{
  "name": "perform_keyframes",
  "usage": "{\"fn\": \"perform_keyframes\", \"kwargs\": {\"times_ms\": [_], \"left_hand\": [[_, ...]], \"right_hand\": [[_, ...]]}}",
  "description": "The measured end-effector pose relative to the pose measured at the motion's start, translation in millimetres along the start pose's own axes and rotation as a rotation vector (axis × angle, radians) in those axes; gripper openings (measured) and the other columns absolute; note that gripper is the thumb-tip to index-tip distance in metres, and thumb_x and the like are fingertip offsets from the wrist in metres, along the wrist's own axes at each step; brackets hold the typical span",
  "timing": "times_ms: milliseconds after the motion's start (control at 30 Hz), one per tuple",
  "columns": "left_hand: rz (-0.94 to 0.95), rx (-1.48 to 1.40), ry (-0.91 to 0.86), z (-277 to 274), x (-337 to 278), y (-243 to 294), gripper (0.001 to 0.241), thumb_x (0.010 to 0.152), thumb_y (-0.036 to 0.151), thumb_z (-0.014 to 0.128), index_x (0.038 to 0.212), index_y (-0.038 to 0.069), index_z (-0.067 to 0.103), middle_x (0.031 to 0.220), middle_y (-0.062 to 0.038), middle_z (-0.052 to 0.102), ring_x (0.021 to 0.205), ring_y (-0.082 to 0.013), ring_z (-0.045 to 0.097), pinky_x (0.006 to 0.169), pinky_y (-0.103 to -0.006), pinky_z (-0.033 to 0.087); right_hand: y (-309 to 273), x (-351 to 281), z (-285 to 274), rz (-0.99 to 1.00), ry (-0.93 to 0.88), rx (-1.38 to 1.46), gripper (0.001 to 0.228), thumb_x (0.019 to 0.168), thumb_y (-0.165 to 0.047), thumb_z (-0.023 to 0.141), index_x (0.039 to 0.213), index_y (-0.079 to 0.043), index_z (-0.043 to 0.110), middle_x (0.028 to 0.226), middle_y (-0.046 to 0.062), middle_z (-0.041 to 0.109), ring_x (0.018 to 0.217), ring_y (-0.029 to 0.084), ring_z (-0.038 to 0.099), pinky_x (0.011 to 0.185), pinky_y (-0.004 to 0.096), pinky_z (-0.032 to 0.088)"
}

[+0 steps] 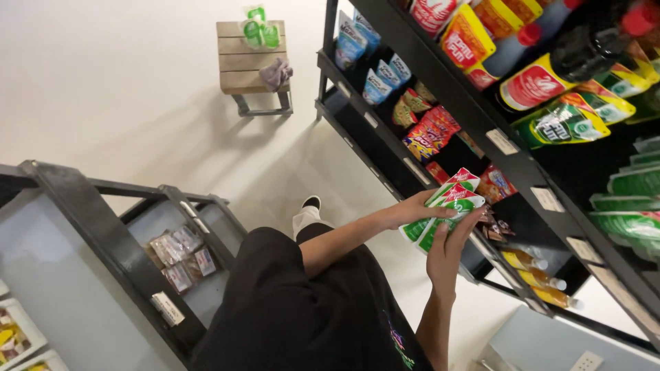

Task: The person picks up packets from a wooden stool and places them on a shelf, then rearranges items on the shelf and wipes a packet with a cloth.

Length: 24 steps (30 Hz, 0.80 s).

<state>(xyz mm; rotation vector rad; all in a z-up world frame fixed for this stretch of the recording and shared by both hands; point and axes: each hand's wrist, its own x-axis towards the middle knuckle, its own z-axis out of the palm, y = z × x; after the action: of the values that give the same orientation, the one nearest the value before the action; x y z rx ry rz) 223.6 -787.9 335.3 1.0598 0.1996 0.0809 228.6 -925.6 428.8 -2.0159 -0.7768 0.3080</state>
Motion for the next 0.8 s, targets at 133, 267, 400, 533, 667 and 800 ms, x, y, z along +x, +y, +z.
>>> {"fn": "perform_keyframes", "kwargs": {"times_ms": [133, 267, 400, 533, 667, 800], "left_hand": [[0.017, 0.000, -0.001, -11, -6, 12, 0.080, 0.087, 0.046, 0.078, 0.146, 0.001, 0.049, 0.123, -0.012, 0.069, 0.108, -0.0207, 0.069, 0.092, -0.0340, 0.058], [0.031, -0.027, -0.039, -11, -9, 11, 0.079, 0.088, 0.046, 0.078, 0.146, 0.001, 0.048, 0.125, -0.012, 0.069, 0.109, -0.0200, 0.069, 0.093, -0.0332, 0.058], [-0.023, -0.118, -0.091, -14, -8, -3, 0.075, 0.089, 0.042, 0.078, 0.144, -0.001, 0.050, 0.122, -0.012, 0.070, 0.106, -0.0206, 0.070, 0.093, -0.0353, 0.059], [-0.114, -0.188, -0.120, -13, -9, -5, 0.066, 0.091, 0.035, 0.077, 0.140, -0.002, 0.053, 0.119, -0.013, 0.071, 0.103, -0.0211, 0.072, 0.089, -0.0365, 0.061], [-0.199, -0.232, -0.172, -13, -8, -10, 0.060, 0.093, 0.032, 0.076, 0.137, -0.002, 0.054, 0.118, -0.012, 0.071, 0.102, -0.0208, 0.072, 0.086, -0.0358, 0.062], [-0.232, -0.206, -0.178, -13, -6, -9, 0.057, 0.093, 0.031, 0.075, 0.135, -0.002, 0.055, 0.116, -0.012, 0.072, 0.100, -0.0202, 0.073, 0.084, -0.0342, 0.062]], "right_hand": [[0, 10, 5, 0.000, -0.016, 0.126, 0.070, 0.114, -0.034, 0.033, 0.167, -0.008, -0.006, 0.176, 0.022, 0.002, 0.163, 0.037, 0.007, 0.128, 0.046, 0.015], [27, 18, -4, -0.012, 0.053, 0.255, 0.070, 0.115, -0.037, 0.031, 0.167, -0.007, -0.006, 0.176, 0.021, 0.009, 0.162, 0.035, 0.016, 0.128, 0.043, 0.018], [55, 10, -14, -0.097, 0.109, 0.307, 0.067, 0.116, -0.036, 0.033, 0.170, -0.006, 0.007, 0.175, 0.020, 0.023, 0.159, 0.032, 0.029, 0.130, 0.040, 0.024], [26, -2, -12, -0.097, 0.021, 0.277, 0.069, 0.113, -0.022, 0.047, 0.168, -0.005, 0.011, 0.172, 0.021, 0.026, 0.155, 0.030, 0.034, 0.124, 0.041, 0.030], [-2, -6, -8, 0.141, 0.073, 0.224, 0.081, 0.104, -0.019, 0.057, 0.166, -0.007, 0.007, 0.157, 0.019, 0.047, 0.141, 0.027, 0.050, 0.110, 0.038, 0.045], [-4, -12, -7, 0.138, 0.152, 0.266, 0.085, 0.102, -0.012, 0.060, 0.166, -0.007, 0.006, 0.156, 0.021, 0.048, 0.139, 0.029, 0.052, 0.107, 0.038, 0.048]]}}
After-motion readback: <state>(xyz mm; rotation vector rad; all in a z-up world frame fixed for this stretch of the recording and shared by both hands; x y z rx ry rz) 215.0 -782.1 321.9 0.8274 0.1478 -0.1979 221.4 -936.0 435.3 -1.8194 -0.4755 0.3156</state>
